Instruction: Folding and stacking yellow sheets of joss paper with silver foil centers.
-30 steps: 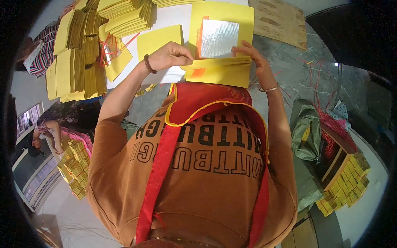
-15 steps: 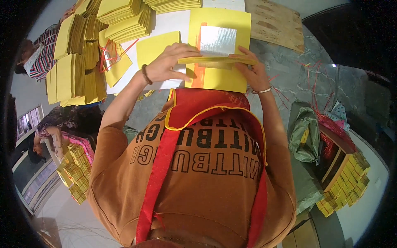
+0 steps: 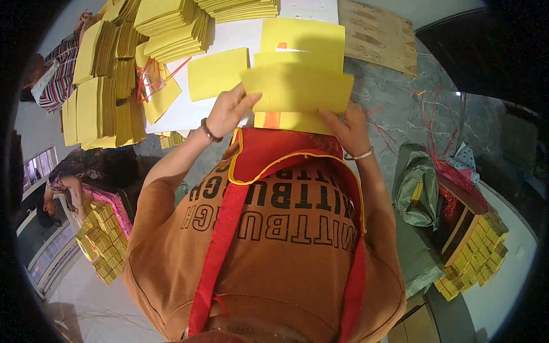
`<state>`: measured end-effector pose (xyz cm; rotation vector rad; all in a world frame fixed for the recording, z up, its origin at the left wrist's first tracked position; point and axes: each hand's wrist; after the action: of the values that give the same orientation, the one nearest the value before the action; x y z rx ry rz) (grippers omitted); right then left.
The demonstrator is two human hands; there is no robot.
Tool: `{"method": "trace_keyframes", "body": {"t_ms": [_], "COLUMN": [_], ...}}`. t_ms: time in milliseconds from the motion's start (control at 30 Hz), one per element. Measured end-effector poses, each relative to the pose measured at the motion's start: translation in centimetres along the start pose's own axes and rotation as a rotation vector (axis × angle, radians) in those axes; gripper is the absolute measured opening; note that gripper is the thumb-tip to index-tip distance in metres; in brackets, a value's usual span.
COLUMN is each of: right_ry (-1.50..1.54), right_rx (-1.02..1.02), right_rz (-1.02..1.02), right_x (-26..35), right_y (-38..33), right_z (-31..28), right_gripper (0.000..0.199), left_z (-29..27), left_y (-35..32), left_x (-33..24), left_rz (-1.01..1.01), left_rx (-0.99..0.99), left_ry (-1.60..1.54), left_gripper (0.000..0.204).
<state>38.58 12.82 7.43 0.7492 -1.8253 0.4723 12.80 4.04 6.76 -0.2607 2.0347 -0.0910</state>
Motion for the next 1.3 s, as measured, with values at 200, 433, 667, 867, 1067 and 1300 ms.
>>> {"method": "trace_keyframes", "body": {"t_ms": [200,433,667,867,1067,1300], "right_ry": [0.228,0.231,-0.003,0.041,-1.010,-0.969], "right_rx": [-0.231,-0.349,-0.357,-0.356,-0.237,0.116], "right_rz": [0.099,0.098,0.123,0.188,-0.382,-0.373], "right_x": [-1.9,-3.1,-2.7,-2.7,-0.1,-1.4], "right_y": [2.1,2.8,2.9,2.9,1.5,-1.9], "right_z": [1.2,2.2,2.2,2.4,3.8,3.6], "right_gripper": [0.027,0.042,0.045,0.045,0.051,0.060], "left_z": [1.5,1.6,0.5,2.7,2.9,2.8], "left_y": [2.2,3.1,2.3,0.5,0.4,0.5], "left_x": [2.6,2.3,-1.0,-1.9,-0.5,-0.2], "left_rz": [-0.221,-0.415,-0.290,0.452,0.457,0.457], "left_rx": [-0.014,0.006,-0.143,0.113,0.166,0.182], "left_ry": [-0.258,-0.396,-0.062,0.766,0.753,0.743], "left_gripper": [0.031,0.030,0.021,0.064,0.063,0.060]}}
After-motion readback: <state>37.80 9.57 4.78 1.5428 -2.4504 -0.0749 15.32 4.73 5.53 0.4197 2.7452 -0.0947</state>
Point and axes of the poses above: each hand's wrist, its own y-axis towards the middle knuckle, its own z-axis out of the palm, x = y × z, and after that the axes turned 8 degrees about -z, right-handed
